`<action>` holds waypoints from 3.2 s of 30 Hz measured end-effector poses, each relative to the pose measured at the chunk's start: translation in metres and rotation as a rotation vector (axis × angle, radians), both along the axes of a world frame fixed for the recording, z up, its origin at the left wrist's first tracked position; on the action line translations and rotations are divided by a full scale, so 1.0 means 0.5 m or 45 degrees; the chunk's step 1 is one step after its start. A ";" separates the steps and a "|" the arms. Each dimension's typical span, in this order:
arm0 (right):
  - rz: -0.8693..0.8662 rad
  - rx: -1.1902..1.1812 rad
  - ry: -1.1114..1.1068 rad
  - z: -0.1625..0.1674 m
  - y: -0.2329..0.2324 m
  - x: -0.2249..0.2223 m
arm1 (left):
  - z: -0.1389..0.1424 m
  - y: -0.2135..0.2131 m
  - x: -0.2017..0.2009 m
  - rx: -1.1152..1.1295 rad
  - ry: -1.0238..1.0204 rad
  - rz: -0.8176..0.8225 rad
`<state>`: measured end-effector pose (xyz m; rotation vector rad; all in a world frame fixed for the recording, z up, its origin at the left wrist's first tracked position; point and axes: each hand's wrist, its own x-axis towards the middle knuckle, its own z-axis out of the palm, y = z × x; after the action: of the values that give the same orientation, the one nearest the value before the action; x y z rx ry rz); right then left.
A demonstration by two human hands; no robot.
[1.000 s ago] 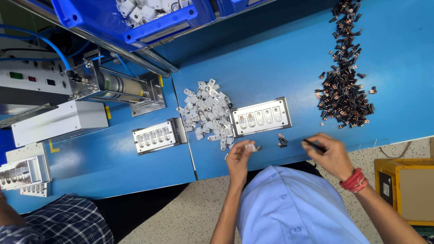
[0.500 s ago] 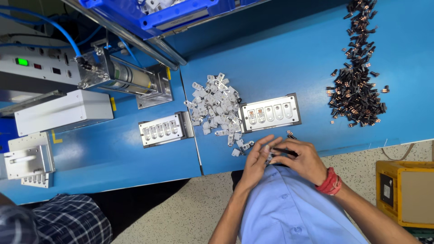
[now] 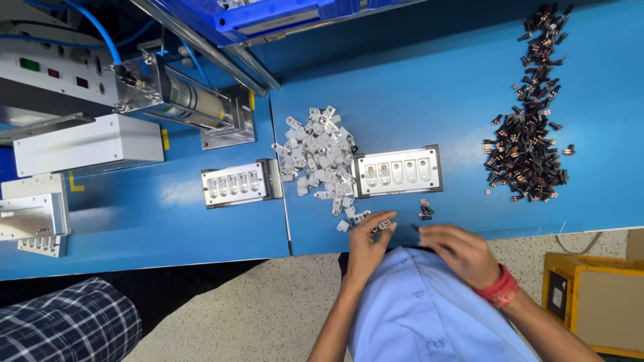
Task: The person assembles small electrical components by hand at a blue workbench. They pick white plastic housings and dark metal pins, insert the pins into the housings, and place the assembled units into a metal tray. A coworker is visible to the left performing a similar task.
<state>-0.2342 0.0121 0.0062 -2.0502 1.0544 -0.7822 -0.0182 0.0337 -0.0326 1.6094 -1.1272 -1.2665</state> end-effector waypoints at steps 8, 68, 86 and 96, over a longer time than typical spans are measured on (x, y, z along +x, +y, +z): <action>0.038 -0.182 -0.152 0.031 -0.010 0.012 | 0.052 -0.014 -0.013 -0.159 -0.086 -0.183; -1.289 0.137 0.349 -0.118 0.001 -0.202 | -0.041 -0.199 -0.005 -0.615 -1.040 -0.255; -0.662 0.360 0.672 -0.103 -0.037 -0.088 | -0.087 0.052 0.043 -0.036 -0.760 0.380; -0.161 0.862 -0.138 -0.110 -0.069 -0.006 | -0.038 0.020 0.056 -0.194 -0.308 0.315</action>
<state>-0.2374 -0.0222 -0.0489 -1.3651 1.1929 -0.4936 0.0099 0.0437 -0.0515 1.7564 -1.0994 -0.8240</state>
